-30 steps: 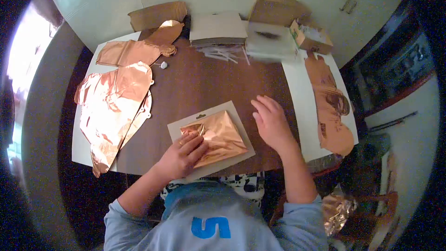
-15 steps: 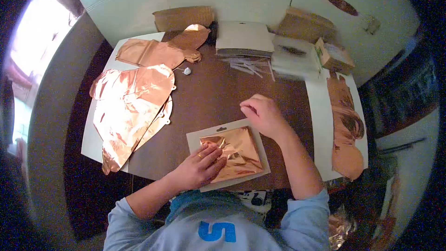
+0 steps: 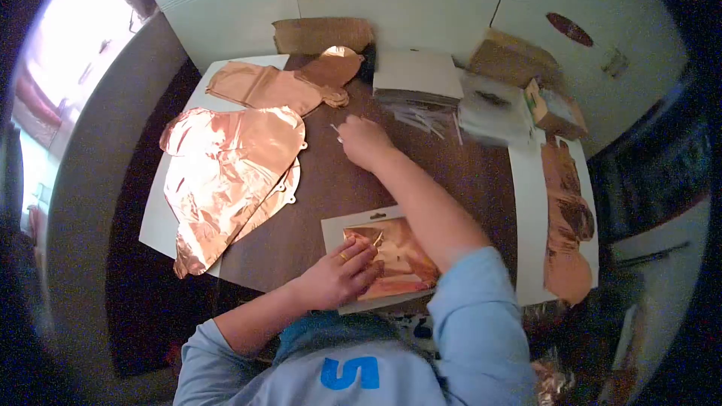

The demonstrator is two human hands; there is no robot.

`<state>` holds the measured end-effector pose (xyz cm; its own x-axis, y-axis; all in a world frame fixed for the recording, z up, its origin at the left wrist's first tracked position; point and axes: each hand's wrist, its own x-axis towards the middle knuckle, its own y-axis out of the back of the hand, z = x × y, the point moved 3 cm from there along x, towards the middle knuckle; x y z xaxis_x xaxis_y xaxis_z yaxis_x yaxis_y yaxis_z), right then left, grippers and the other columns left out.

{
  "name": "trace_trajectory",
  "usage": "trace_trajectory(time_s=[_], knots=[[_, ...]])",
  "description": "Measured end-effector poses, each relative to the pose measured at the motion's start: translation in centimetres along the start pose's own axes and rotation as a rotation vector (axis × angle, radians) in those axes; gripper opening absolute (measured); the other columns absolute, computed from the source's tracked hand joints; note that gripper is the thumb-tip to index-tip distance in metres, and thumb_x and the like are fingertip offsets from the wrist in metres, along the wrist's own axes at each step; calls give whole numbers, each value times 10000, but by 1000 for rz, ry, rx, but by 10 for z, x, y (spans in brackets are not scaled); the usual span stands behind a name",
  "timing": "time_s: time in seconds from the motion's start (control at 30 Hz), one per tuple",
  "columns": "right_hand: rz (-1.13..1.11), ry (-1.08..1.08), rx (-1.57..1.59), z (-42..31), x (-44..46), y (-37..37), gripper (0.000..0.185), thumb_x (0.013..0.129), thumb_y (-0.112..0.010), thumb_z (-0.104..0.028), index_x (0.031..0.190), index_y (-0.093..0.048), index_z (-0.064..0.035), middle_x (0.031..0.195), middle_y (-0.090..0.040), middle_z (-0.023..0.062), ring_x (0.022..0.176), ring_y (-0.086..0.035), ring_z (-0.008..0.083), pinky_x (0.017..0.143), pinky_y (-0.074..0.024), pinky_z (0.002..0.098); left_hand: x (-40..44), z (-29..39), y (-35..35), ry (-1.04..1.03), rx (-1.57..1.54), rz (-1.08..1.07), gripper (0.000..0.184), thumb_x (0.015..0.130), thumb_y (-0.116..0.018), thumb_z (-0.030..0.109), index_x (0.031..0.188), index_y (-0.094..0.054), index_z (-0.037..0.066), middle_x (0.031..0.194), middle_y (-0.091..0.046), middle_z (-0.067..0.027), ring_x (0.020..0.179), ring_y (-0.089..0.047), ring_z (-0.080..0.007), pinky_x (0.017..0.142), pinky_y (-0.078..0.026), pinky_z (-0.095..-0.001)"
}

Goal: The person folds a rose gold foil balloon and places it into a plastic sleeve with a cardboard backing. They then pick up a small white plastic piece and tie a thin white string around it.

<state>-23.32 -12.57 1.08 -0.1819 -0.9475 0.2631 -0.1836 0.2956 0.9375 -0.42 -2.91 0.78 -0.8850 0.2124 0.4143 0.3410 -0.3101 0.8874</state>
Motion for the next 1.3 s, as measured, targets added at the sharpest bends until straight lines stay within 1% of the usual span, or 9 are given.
trace_trajectory(time_s=[0.17,0.3,0.37,0.47,0.7,0.9,1.1,1.17,1.3], knots=[[-35,-50,224,17,-122,69,67,770,-608,-85,800,-613,-25,785,-579,117,716,-600,266,642,-488,355,0,-3,-1,14,-88,62,372,775,-599,148,1107,-581,-17,1128,-559,-221,1092,-546,-387,980,-415,-479],[-14,-362,357,-12,-208,159,70,748,-655,-72,791,-621,-28,757,-595,85,653,-594,163,603,-481,290,3,-10,6,20,-207,75,447,733,-615,149,1144,-563,-19,1146,-548,-222,1118,-528,-386,982,-417,-466],[-25,-270,417,-34,-245,183,54,741,-660,-41,771,-616,-28,779,-610,74,682,-609,164,618,-489,299,3,-13,14,108,-366,85,455,732,-620,129,1161,-560,-9,1155,-549,-212,1115,-529,-382,981,-423,-451],[-36,-136,610,-67,-273,165,77,738,-670,-28,792,-616,-28,798,-624,72,706,-620,195,648,-502,311,3,-16,16,207,-484,95,442,747,-616,80,1180,-564,7,1150,-565,-203,1103,-543,-368,981,-430,-426],[346,-30,68,-84,-246,56,210,768,-663,-119,959,-635,-36,1013,-604,159,970,-579,332,848,-470,437,7,-11,16,230,-444,143,393,765,-609,40,1154,-586,-5,1128,-583,-216,1081,-565,-363,981,-438,-413],[294,-47,-122,-77,-245,34,263,800,-602,-178,1015,-616,-27,1032,-580,173,993,-542,376,886,-445,466,8,-8,18,234,-443,143,406,756,-616,50,1157,-587,-3,1128,-583,-212,1081,-566,-363,980,-438,-416],[155,-312,297,-81,-240,43,292,778,-572,-104,1051,-592,-3,1066,-577,209,1021,-536,391,909,-439,452,7,-6,16,140,-341,89,426,757,-613,64,1177,-578,0,1152,-574,-208,1102,-554,-360,992,-421,-434],[160,-264,250,-89,-248,57,289,754,-567,-50,1034,-612,7,1083,-589,217,1034,-542,400,932,-424,455,5,-6,9,98,-295,58,431,783,-609,74,1207,-562,5,1186,-559,-210,1149,-529,-359,1039,-378,-449],[132,-209,351,-81,-278,57,264,749,-552,-53,995,-596,30,1120,-561,245,1094,-516,401,971,-407,461,5,-3,4,30,-184,37,528,763,-667,286,1187,-560,-11,1166,-542,-219,1135,-517,-383,1020,-382,-477]])
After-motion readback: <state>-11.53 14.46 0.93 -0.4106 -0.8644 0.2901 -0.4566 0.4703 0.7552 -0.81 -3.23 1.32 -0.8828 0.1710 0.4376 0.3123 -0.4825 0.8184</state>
